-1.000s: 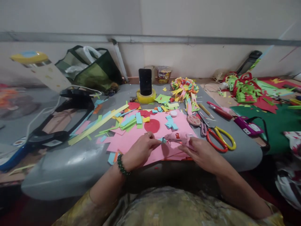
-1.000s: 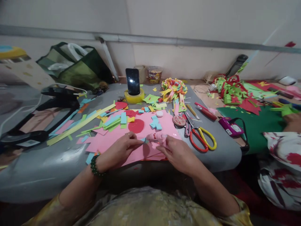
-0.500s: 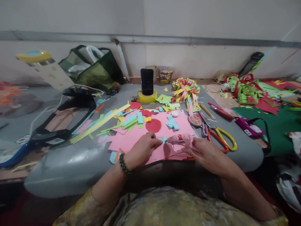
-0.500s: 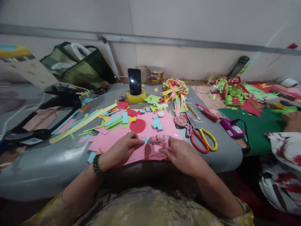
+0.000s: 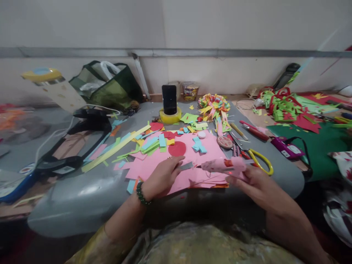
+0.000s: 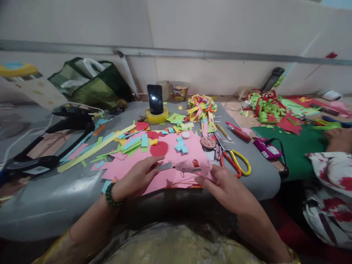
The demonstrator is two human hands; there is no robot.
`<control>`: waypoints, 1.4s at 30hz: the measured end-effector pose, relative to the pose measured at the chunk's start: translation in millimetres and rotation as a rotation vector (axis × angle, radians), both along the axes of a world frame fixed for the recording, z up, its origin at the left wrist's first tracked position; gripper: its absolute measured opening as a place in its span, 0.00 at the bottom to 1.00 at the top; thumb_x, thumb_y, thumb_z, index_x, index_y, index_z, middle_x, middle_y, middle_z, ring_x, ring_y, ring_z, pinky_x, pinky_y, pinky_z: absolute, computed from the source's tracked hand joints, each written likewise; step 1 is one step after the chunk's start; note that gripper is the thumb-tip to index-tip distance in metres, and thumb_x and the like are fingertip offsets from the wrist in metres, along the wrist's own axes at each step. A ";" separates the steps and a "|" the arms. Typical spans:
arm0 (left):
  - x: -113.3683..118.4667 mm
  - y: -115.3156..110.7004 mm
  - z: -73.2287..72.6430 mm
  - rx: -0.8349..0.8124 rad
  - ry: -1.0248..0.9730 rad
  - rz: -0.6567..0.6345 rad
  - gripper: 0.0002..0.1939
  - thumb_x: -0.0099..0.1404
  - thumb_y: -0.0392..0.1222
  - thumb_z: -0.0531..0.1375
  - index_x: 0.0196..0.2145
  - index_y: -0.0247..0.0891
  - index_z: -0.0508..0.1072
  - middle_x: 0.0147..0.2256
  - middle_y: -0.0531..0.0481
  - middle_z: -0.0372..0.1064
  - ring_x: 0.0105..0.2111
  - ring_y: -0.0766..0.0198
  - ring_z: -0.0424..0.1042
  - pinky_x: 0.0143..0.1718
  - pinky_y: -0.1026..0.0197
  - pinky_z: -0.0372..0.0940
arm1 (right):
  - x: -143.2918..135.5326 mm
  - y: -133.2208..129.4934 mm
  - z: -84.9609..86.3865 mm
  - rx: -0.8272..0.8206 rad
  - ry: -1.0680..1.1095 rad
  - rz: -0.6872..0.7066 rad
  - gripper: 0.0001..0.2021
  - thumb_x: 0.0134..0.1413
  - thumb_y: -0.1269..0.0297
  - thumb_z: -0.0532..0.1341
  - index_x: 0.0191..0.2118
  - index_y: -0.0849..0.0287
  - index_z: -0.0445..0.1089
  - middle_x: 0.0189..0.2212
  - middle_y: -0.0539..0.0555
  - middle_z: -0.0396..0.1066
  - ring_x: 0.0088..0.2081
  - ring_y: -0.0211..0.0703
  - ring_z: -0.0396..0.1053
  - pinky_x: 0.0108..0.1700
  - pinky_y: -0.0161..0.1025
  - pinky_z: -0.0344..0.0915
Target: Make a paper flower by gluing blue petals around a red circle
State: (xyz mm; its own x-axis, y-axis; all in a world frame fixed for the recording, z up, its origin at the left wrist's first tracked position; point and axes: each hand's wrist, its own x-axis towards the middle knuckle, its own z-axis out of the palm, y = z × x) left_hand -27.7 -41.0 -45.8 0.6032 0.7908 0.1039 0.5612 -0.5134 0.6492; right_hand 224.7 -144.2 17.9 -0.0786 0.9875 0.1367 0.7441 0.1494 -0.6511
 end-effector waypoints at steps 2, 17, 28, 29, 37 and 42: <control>-3.8 -1.6 4.9 -0.021 -0.075 0.063 0.20 0.63 0.43 0.56 0.51 0.36 0.74 0.37 0.45 0.76 0.35 0.59 0.72 0.38 0.59 0.67 | 11.0 -3.3 4.0 0.102 0.117 -0.090 0.19 0.56 0.43 0.58 0.27 0.53 0.72 0.20 0.51 0.70 0.27 0.47 0.70 0.32 0.42 0.69; -6.2 -19.3 35.1 -0.442 -0.623 0.272 0.16 0.52 0.52 0.66 0.18 0.37 0.73 0.19 0.52 0.65 0.24 0.66 0.61 0.26 0.65 0.60 | 134.2 18.8 -53.4 0.127 0.011 -0.959 0.18 0.35 0.48 0.66 0.15 0.52 0.59 0.10 0.47 0.57 0.17 0.40 0.56 0.22 0.39 0.55; 24.4 -27.8 27.0 -0.826 -0.869 0.230 0.17 0.43 0.49 0.72 0.19 0.35 0.73 0.17 0.55 0.65 0.19 0.70 0.63 0.24 0.67 0.61 | 10.5 -10.1 -34.8 0.738 -0.186 -0.045 0.04 0.62 0.64 0.57 0.39 0.53 0.70 0.30 0.53 0.74 0.29 0.40 0.73 0.30 0.35 0.69; 26.6 -29.3 26.7 -0.841 -0.861 0.206 0.17 0.44 0.50 0.72 0.19 0.35 0.72 0.17 0.55 0.65 0.19 0.71 0.63 0.24 0.67 0.61 | -7.2 -4.2 -37.2 0.726 -0.156 0.085 0.06 0.63 0.67 0.57 0.42 0.54 0.70 0.33 0.54 0.74 0.33 0.40 0.74 0.33 0.34 0.70; 24.8 -39.9 23.5 -0.782 -0.773 0.145 0.15 0.52 0.51 0.69 0.23 0.34 0.76 0.21 0.51 0.71 0.22 0.68 0.68 0.26 0.68 0.63 | -47.8 24.2 -42.6 0.666 0.186 0.322 0.06 0.62 0.71 0.58 0.37 0.57 0.72 0.29 0.53 0.70 0.32 0.36 0.70 0.32 0.30 0.69; 24.8 -41.2 25.2 -0.692 -0.709 0.203 0.16 0.51 0.53 0.68 0.27 0.35 0.79 0.21 0.49 0.72 0.22 0.65 0.70 0.25 0.65 0.64 | -52.9 24.2 -45.5 0.375 0.478 0.226 0.05 0.59 0.65 0.62 0.32 0.56 0.73 0.27 0.51 0.72 0.30 0.37 0.71 0.30 0.32 0.68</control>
State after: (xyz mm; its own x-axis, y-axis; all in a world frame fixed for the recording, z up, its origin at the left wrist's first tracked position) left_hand -2.9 -82.2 -20.6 0.4276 0.8939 -0.1341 -0.0346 0.1644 0.9858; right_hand 171.9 -120.0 -27.6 -0.1238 0.8323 0.5403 0.3090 0.5497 -0.7761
